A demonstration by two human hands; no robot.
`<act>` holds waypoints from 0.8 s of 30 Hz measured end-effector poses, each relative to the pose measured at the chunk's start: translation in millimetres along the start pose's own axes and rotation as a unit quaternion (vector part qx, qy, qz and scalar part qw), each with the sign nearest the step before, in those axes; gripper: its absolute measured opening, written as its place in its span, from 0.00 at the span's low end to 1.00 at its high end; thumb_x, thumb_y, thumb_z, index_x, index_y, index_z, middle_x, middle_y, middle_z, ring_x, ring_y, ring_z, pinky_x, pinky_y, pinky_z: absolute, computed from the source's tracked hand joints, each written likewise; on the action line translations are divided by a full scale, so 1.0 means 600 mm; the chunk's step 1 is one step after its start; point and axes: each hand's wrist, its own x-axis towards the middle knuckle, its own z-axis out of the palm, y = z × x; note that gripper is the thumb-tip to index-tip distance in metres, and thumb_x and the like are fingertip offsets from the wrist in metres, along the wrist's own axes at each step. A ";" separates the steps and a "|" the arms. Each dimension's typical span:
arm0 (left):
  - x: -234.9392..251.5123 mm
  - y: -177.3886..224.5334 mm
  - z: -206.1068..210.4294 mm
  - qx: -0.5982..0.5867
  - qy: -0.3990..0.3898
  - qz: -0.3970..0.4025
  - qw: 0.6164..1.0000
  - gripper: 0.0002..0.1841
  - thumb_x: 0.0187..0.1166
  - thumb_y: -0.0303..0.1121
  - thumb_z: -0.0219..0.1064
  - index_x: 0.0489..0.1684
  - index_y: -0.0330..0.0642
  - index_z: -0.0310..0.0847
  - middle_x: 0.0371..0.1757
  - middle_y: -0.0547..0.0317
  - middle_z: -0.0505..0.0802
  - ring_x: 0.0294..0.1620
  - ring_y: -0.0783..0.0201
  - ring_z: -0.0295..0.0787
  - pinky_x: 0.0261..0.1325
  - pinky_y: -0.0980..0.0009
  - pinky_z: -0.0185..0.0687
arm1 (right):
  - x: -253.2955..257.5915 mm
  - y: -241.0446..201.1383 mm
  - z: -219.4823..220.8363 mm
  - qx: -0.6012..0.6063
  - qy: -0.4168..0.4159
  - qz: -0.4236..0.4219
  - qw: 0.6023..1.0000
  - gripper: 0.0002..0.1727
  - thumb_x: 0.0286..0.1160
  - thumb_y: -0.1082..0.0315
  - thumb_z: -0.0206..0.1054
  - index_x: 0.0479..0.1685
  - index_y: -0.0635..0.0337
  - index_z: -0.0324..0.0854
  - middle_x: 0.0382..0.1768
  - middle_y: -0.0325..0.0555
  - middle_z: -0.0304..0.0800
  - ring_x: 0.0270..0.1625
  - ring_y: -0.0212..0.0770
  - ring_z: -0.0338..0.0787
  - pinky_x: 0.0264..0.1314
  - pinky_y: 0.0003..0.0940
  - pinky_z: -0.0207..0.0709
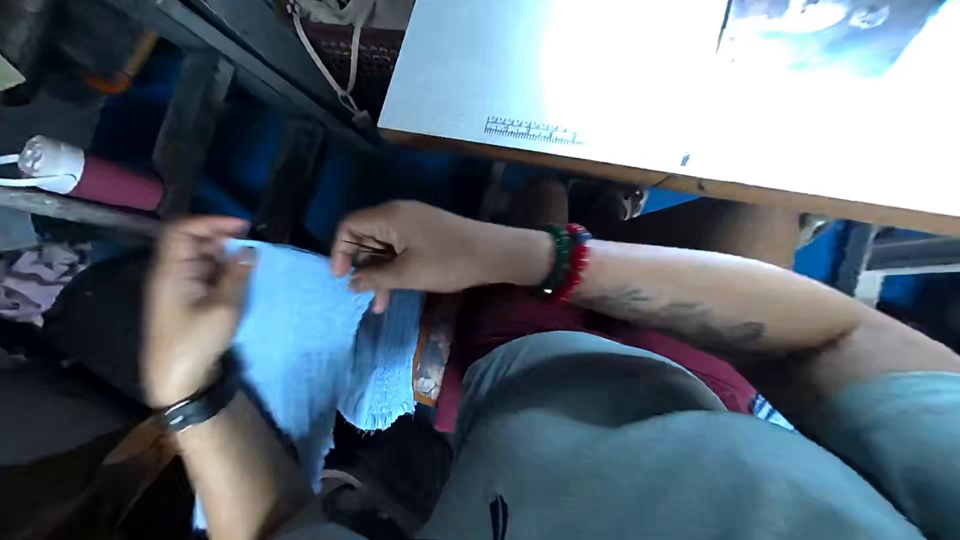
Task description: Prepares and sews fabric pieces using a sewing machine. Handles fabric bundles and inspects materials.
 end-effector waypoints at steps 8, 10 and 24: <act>0.049 -0.276 0.357 -0.025 -0.224 -0.247 0.943 0.20 0.88 0.28 0.59 0.76 0.34 0.74 0.66 0.36 0.88 0.67 0.47 0.87 0.72 0.51 0.79 | 0.084 0.451 0.027 -0.204 0.021 0.179 0.962 0.16 0.86 0.67 0.62 0.66 0.59 0.85 0.59 0.59 0.90 0.64 0.59 0.89 0.68 0.65 0.78; 0.051 -0.278 0.354 -0.007 -0.212 -0.269 0.940 0.22 0.88 0.30 0.59 0.80 0.37 0.73 0.68 0.38 0.88 0.69 0.49 0.85 0.74 0.52 0.78 | 0.067 0.443 0.020 -0.218 0.024 0.158 0.963 0.16 0.85 0.66 0.63 0.67 0.55 0.85 0.59 0.55 0.91 0.64 0.57 0.89 0.68 0.63 0.78; 0.170 0.213 0.446 -0.198 -0.459 0.247 0.830 0.17 0.89 0.40 0.59 0.63 0.39 0.85 0.55 0.59 0.94 0.50 0.71 0.92 0.56 0.70 0.90 | -0.558 0.225 -0.205 -0.330 0.631 0.226 0.665 0.09 0.83 0.70 0.65 0.50 0.61 0.89 0.44 0.53 0.91 0.41 0.49 0.91 0.46 0.53 0.85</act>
